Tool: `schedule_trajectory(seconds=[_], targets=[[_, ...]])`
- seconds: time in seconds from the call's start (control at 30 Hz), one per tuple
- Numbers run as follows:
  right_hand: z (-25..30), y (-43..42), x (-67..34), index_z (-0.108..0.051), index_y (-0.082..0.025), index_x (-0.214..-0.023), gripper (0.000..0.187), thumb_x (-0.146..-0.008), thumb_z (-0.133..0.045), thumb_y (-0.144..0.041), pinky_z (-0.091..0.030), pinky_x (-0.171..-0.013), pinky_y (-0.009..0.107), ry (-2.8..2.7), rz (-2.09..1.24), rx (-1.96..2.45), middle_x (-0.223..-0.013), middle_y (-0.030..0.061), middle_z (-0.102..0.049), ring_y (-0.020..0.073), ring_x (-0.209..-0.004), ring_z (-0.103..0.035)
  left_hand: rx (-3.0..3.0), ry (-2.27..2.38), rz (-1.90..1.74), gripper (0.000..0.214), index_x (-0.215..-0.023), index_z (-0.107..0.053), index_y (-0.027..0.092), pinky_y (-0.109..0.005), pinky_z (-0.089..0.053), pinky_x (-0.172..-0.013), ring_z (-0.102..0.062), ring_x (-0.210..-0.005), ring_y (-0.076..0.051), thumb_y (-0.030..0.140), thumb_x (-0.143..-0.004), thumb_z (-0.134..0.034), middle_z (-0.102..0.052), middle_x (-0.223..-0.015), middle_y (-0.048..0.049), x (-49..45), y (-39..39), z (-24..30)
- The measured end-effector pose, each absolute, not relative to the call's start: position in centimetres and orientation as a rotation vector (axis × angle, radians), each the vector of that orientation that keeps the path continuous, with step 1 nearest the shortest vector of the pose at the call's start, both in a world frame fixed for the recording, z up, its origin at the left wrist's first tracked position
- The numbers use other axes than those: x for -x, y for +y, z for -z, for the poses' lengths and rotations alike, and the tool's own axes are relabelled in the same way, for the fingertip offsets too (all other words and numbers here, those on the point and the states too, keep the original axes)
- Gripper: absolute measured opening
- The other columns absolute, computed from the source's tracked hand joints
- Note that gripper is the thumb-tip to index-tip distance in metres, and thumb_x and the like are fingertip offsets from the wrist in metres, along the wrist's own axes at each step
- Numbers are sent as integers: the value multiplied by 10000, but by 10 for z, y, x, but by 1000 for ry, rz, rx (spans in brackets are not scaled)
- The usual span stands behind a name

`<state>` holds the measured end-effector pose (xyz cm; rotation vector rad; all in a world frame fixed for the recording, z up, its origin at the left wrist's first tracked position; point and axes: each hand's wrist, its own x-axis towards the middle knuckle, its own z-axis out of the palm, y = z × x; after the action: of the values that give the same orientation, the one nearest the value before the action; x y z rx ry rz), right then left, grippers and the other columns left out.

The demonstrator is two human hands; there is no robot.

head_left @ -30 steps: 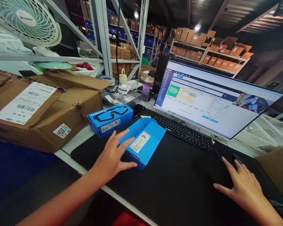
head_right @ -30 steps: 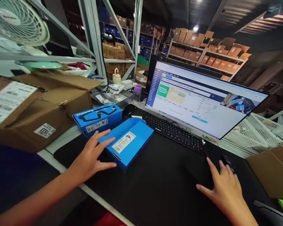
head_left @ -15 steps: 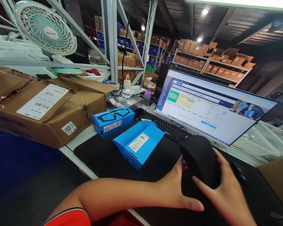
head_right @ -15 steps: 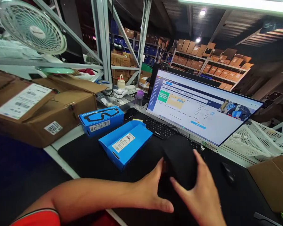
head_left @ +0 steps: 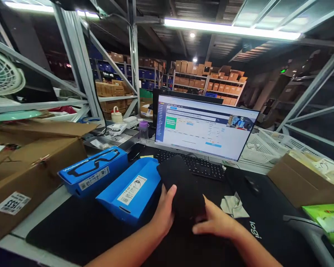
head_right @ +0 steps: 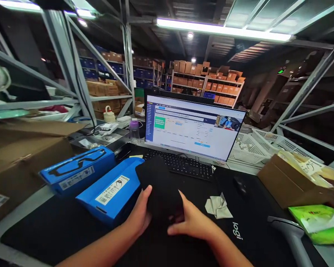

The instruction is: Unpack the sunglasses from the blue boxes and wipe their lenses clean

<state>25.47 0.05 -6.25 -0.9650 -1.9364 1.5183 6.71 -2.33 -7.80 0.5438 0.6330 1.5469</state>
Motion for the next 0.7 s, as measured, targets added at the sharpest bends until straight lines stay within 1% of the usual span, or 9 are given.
schedule_trajectory(seconds=[0.07, 0.13, 0.2, 0.3, 0.37, 0.43, 0.5, 0.57, 0.7], targets=[[78, -3, -234, -608, -252, -1161, 499, -692, -751, -341, -524, -624, 313, -1701, -1585, 1015, -945, 33, -699, 187, -667, -652, -557, 608, -1548, 683, -1427, -458, 228, -473, -451, -1074, -573, -1267, -325, 412, -828, -731, -644, -1322, -124, -65, -26, 79], [87, -9, -221, -632, -224, -885, 175, -757, -666, -340, -442, -516, 278, -1640, -1636, 1089, -730, 6, -651, 134, -494, -554, -569, 628, -1528, 710, -1445, -434, 237, -469, -461, -1063, -583, -1252, -325, 380, -821, -740, -647, -1313, -119, -62, -28, 80], [89, -14, -218, -580, -212, -693, 164, -812, -609, -321, -380, -469, 261, -1700, -1700, 1140, -591, 0, -587, 121, -442, -509, -604, 665, -1509, 727, -1452, -423, 232, -473, -464, -1059, -581, -1250, -332, 377, -814, -741, -641, -1316, -122, -59, -30, 80], [83, -17, -226, -545, -207, -612, 265, -857, -559, -306, -328, -413, 244, -1902, -1647, 1287, -507, -12, -526, 115, -398, -468, -693, 695, -1498, 762, -1471, -386, 238, -469, -452, -1076, -540, -1296, -338, 394, -808, -727, -585, -1389, -124, -58, -30, 82], [76, -13, -238, -595, -198, -660, 180, -821, -602, -278, -367, -420, 252, -2080, -1487, 1423, -565, 5, -588, 135, -428, -514, -783, 738, -1502, 770, -1484, -358, 244, -472, -436, -1095, -499, -1338, -340, 413, -816, -699, -539, -1439, -123, -55, -29, 85], [64, -6, -252, -665, -189, -760, 44, -758, -670, -232, -455, -518, 291, -2183, -1204, 1549, -689, 48, -672, 198, -576, -622, -930, 853, -1522, 814, -1500, -327, 237, -492, -400, -1126, -439, -1387, -352, 419, -798, -698, -485, -1486, -132, -51, -28, 89], [48, 0, -268, -714, -189, -922, 160, -777, -686, -249, -507, -663, 341, -2141, -896, 1571, -810, 80, -715, 249, -754, -671, -1173, 1035, -1536, 930, -1514, -294, 211, -531, -329, -1169, -355, -1436, -384, 390, -723, -747, -414, -1531, -157, -45, -26, 92], [32, 3, -282, -692, -211, -1126, 288, -887, -617, -353, -526, -750, 356, -2009, -727, 1446, -931, 89, -729, 247, -855, -682, -1519, 1163, -1476, 1017, -1521, -275, 203, -558, -287, -1185, -316, -1449, -411, 325, -645, -777, -371, -1550, -168, -40, -25, 93], [11, -4, -294, -573, -274, -1349, 461, -963, -529, -522, -522, -900, 352, -1885, -747, 947, -1270, 100, -648, 238, -1115, -631, -2172, 1031, -1166, 1125, -1524, -235, 276, -544, -362, -1148, -432, -1369, -400, 251, -539, -779, -422, -1504, -130, -39, -28, 92]])
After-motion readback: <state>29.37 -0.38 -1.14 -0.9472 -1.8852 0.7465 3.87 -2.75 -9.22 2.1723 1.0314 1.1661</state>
